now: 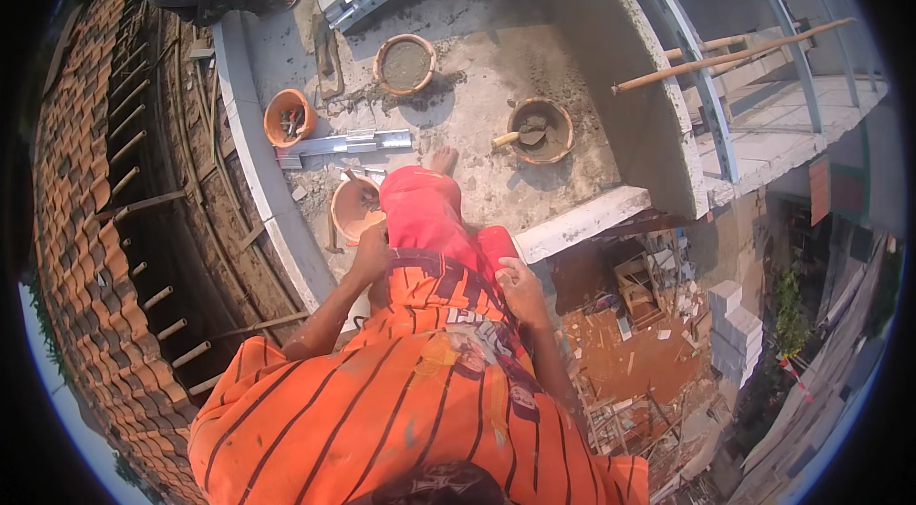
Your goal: The person scoops wet cement from a bucket using a trowel and spreads it onto a rooftop surface. The person repeatedly scoops and smooths the cement along the edge of the roof.
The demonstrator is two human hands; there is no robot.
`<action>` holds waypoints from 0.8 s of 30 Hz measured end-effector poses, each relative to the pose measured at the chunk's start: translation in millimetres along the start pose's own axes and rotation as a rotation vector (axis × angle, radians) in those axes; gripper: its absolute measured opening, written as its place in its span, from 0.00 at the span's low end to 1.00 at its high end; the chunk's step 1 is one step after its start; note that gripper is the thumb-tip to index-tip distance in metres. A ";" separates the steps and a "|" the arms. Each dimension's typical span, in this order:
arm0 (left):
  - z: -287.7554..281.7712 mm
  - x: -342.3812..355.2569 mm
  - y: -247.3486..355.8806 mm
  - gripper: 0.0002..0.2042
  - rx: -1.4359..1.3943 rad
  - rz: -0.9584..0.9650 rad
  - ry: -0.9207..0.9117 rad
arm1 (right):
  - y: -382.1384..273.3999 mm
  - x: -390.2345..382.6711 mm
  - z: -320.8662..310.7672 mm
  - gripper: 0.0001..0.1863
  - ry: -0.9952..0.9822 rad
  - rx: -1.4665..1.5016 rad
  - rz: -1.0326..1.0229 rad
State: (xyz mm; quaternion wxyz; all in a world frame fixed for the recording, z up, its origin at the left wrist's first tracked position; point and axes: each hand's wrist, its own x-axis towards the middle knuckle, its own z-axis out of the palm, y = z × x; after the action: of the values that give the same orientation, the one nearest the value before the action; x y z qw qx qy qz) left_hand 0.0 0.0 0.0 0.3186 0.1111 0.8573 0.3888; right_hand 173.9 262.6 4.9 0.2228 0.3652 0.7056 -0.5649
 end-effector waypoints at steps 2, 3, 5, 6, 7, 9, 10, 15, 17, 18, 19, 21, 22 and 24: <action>-8.6 -6.2 15.8 0.24 -0.233 0.033 0.045 | -12.7 2.1 6.3 0.18 -0.019 -0.081 0.006; -8.1 -14.4 18.4 0.24 -0.268 0.011 0.019 | -13.7 -9.8 1.4 0.18 -0.023 -0.071 0.051; -23.1 3.1 -1.8 0.24 -0.300 0.002 0.010 | -6.4 11.4 15.6 0.17 -0.037 -0.029 0.081; -28.5 -2.4 -1.5 0.17 -0.235 -0.037 0.045 | -2.4 12.0 19.6 0.16 -0.036 -0.032 0.121; -25.8 -4.9 -21.9 0.14 -0.318 -0.075 0.070 | -11.1 7.1 23.2 0.16 -0.038 -0.042 0.116; -15.4 -10.7 -73.6 0.08 -0.482 -0.157 0.124 | -38.4 -5.7 27.7 0.16 -0.042 -0.066 0.112; -35.7 -11.4 -54.4 0.02 -0.476 -0.130 0.241 | -11.8 0.4 42.0 0.16 -0.009 0.007 0.018; -20.5 9.7 -248.9 0.15 -0.540 -0.854 0.486 | 32.1 11.8 96.9 0.15 -0.081 0.124 0.310; 38.0 -24.4 -417.3 0.23 -0.490 -1.105 0.529 | 31.0 16.9 119.0 0.14 -0.177 0.101 0.441; 55.7 -4.4 -429.1 0.22 -0.544 -1.246 0.550 | 31.6 24.6 130.3 0.14 -0.174 0.086 0.487; 65.5 15.0 -436.5 0.21 -0.591 -1.384 0.581 | 33.8 35.1 141.8 0.14 -0.169 0.080 0.527; 91.2 34.8 -461.0 0.26 -0.784 -1.584 0.580 | 59.8 32.0 155.9 0.08 -0.130 0.118 0.648; 103.0 54.3 -483.5 0.31 -0.952 -1.603 0.555 | 61.4 45.7 155.6 0.08 -0.094 0.165 0.695; 105.0 57.7 -542.5 0.37 -1.181 -1.658 0.494 | 58.1 45.7 173.1 0.06 -0.014 0.332 0.842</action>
State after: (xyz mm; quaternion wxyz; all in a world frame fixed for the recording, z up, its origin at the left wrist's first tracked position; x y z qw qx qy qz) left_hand 53.0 -277.2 -478.5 0.3048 -0.7671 0.3800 0.4173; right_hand 172.5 113.9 -110.7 0.3764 0.6473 0.3938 -0.5332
